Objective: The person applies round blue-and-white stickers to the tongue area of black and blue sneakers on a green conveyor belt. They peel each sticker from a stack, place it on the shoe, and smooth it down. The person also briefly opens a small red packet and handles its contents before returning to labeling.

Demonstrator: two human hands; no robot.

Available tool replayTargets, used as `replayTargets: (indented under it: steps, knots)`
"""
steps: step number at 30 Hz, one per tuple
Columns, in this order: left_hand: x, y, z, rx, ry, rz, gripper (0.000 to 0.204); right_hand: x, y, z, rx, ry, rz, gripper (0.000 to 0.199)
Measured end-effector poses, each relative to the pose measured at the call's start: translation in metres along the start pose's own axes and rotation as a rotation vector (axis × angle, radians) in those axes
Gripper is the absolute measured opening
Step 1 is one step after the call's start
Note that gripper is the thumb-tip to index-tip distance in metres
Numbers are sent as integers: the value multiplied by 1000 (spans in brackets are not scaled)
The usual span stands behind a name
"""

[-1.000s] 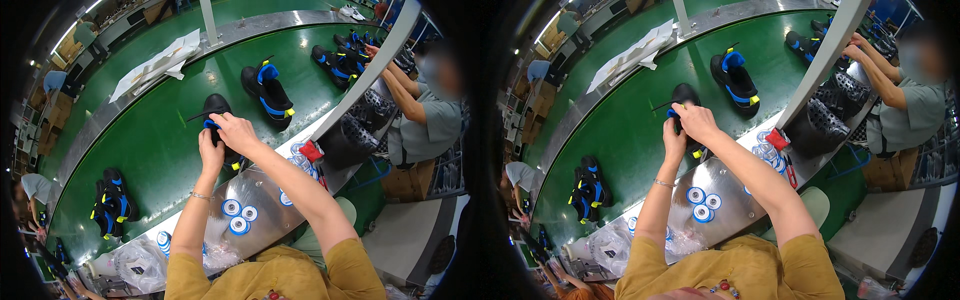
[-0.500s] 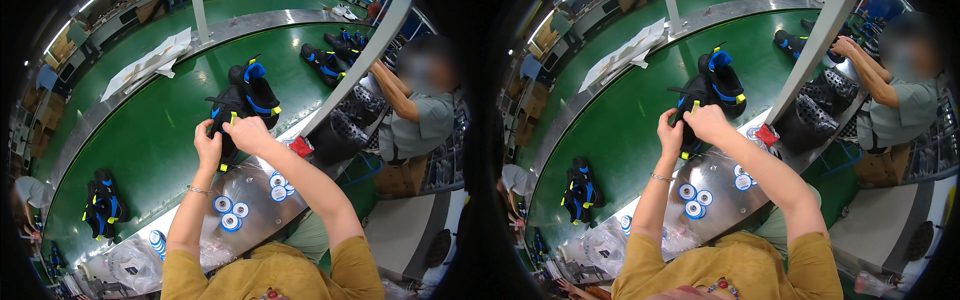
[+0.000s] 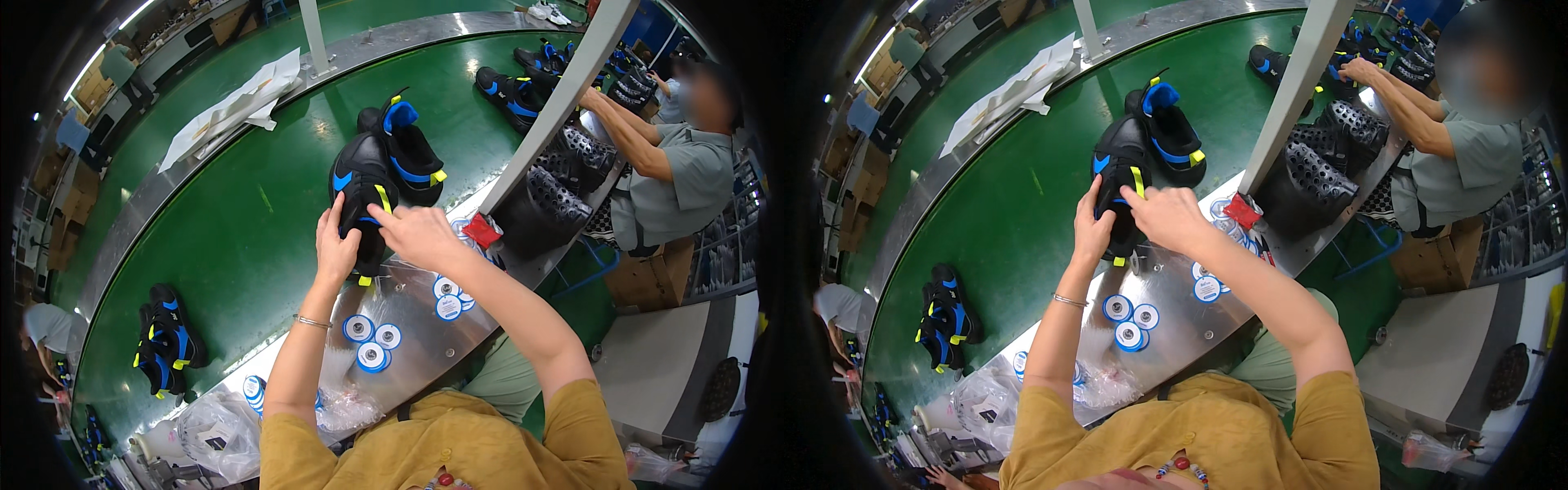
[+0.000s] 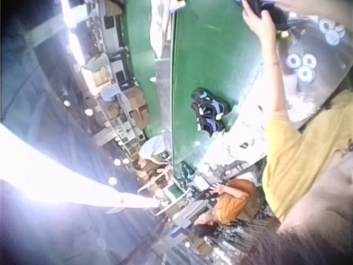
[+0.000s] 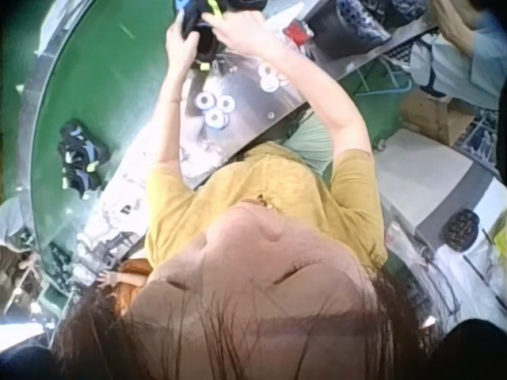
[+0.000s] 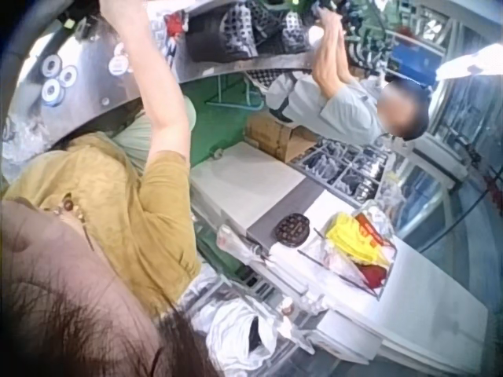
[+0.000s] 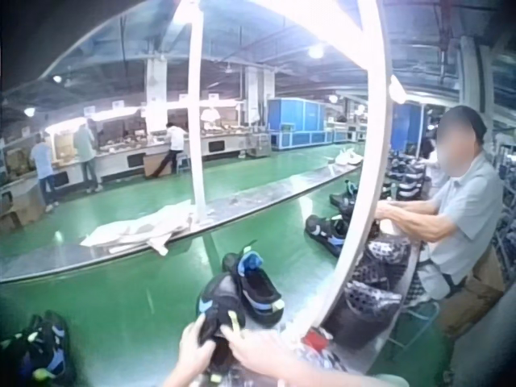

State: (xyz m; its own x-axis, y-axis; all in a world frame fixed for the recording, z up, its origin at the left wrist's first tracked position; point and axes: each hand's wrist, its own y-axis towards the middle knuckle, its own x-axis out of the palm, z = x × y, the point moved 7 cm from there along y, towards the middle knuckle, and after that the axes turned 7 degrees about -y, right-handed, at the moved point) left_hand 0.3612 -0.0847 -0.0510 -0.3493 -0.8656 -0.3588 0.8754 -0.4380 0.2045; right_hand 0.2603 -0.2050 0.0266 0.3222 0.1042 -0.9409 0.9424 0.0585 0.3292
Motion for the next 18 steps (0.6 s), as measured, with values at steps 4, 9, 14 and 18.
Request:
replayTargets:
  steps: [4, 9, 14, 18]
  knots:
    - [4, -5, 5, 29, 91, 15, 73, 0, 0, -2, -13, -43, 107, 42]
    - [-1, -11, 4, 40, 140, 29, 74, -2, -4, 4, -50, 195, 130, 33]
    - [-1, -16, 12, 56, 191, 37, 74, -26, -3, 50, 200, 378, 412, 21]
    - [1, -20, 19, 110, 268, 40, 76, -19, 11, 39, 141, 260, 315, 23]
